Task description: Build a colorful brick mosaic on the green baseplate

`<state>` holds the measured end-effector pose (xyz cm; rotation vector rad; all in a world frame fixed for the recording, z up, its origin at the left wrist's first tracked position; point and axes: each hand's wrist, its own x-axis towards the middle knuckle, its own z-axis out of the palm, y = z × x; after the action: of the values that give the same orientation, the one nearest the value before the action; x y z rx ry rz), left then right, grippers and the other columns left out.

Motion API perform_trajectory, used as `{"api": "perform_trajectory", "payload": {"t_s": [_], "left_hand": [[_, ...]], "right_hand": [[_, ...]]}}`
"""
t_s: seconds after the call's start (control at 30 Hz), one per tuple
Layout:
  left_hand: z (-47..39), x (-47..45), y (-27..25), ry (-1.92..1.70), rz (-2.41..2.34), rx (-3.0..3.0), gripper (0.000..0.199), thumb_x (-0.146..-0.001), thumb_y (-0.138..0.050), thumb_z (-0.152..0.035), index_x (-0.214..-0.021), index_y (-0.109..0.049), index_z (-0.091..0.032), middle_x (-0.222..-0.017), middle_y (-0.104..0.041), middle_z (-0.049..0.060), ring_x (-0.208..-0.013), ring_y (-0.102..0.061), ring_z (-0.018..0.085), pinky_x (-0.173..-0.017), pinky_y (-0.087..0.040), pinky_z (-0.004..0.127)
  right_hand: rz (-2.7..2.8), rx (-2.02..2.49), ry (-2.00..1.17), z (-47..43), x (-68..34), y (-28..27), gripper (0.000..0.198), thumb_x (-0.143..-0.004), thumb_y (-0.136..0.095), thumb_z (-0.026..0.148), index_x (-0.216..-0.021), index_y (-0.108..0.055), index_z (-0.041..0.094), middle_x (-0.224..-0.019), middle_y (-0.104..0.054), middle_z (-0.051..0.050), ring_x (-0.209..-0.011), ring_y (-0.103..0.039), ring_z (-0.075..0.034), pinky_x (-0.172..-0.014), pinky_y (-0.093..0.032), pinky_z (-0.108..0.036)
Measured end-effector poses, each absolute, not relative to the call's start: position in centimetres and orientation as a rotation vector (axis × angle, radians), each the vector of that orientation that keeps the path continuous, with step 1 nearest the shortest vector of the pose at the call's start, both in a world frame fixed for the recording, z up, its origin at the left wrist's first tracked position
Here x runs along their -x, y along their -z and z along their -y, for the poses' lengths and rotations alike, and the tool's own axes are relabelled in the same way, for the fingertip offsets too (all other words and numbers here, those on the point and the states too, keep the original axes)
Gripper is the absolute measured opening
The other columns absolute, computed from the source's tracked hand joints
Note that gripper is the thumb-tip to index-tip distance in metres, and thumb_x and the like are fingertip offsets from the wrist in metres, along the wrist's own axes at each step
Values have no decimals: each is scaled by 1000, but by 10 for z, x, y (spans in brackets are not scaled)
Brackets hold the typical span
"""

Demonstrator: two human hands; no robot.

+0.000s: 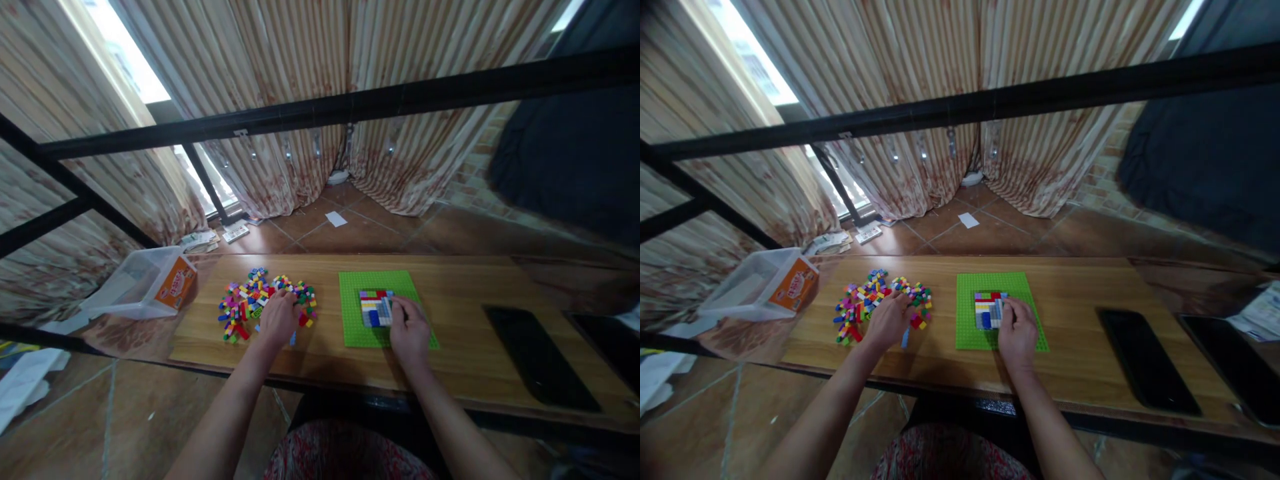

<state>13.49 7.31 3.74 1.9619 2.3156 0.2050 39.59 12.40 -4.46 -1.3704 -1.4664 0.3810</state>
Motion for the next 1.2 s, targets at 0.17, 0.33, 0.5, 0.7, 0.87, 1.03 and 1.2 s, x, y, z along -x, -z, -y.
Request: {"api": "perform_trajectory", "payload": {"t_s": [0.17, 0.33, 0.5, 0.7, 0.87, 1.03, 1.2], "left_hand": [[-56, -177, -34, -594, -2028, -1742, 13, -88, -50, -23, -88, -62, -17, -78, -66, 3, -70, -61, 14, -65, -41, 24], [-66, -227, -12, -725, -1924, -1604, 6, -83, -55, -19, -82, -60, -17, -70, -63, 1, -63, -59, 12, -59, -37, 21], [-84, -248, -5, -782, -1998, -1568, 5, -79, -62, -20, -80, -58, -18, -68, -61, -1, -63, -57, 13, -58, -35, 22], [-84, -259, -3, -808, -1971, -1582, 16, -73, -70, -20, -73, -55, -18, -67, -58, -2, -61, -53, 11, -58, -32, 22], [-83, -263, 0, -883, -1885, -1556, 22, -67, -75, -20, -72, -53, -18, -67, -57, -3, -61, -51, 11, -58, -34, 22], [-85, -259, 7, -961, -1714, -1459, 17, -67, -66, -7, -75, -55, -17, -70, -59, -3, -65, -56, 11, -62, -41, 22], [-87, -254, 12, -1038, -1585, -1308, 21, -69, -55, 0, -81, -57, -16, -76, -64, 0, -71, -62, 12, -68, -48, 23]], "right_hand": [[1434, 1368, -402, -124, -394, 41, 33, -90, -41, 35, -94, -68, 16, -99, -66, -12, -94, -60, -22, -89, -46, -40], [1445, 1362, -396, -124, -394, 41, 32, -91, -41, 35, -93, -67, 17, -98, -66, -11, -93, -59, -22, -88, -46, -40], [1449, 1368, -394, -124, -394, 42, 31, -91, -42, 34, -94, -67, 17, -98, -66, -11, -93, -59, -22, -88, -46, -40], [1454, 1356, -386, -123, -394, 41, 28, -90, -44, 31, -94, -67, 17, -98, -66, -11, -94, -59, -22, -89, -46, -40], [1453, 1362, -388, -123, -394, 40, 26, -89, -45, 30, -93, -67, 17, -98, -65, -10, -94, -59, -22, -88, -46, -40], [1450, 1361, -394, -122, -394, 38, 25, -89, -45, 29, -93, -67, 17, -97, -65, -10, -94, -59, -21, -89, -46, -40], [1445, 1360, -399, -122, -394, 36, 28, -90, -43, 31, -94, -67, 17, -97, -65, -10, -94, -59, -21, -88, -46, -39]]}}
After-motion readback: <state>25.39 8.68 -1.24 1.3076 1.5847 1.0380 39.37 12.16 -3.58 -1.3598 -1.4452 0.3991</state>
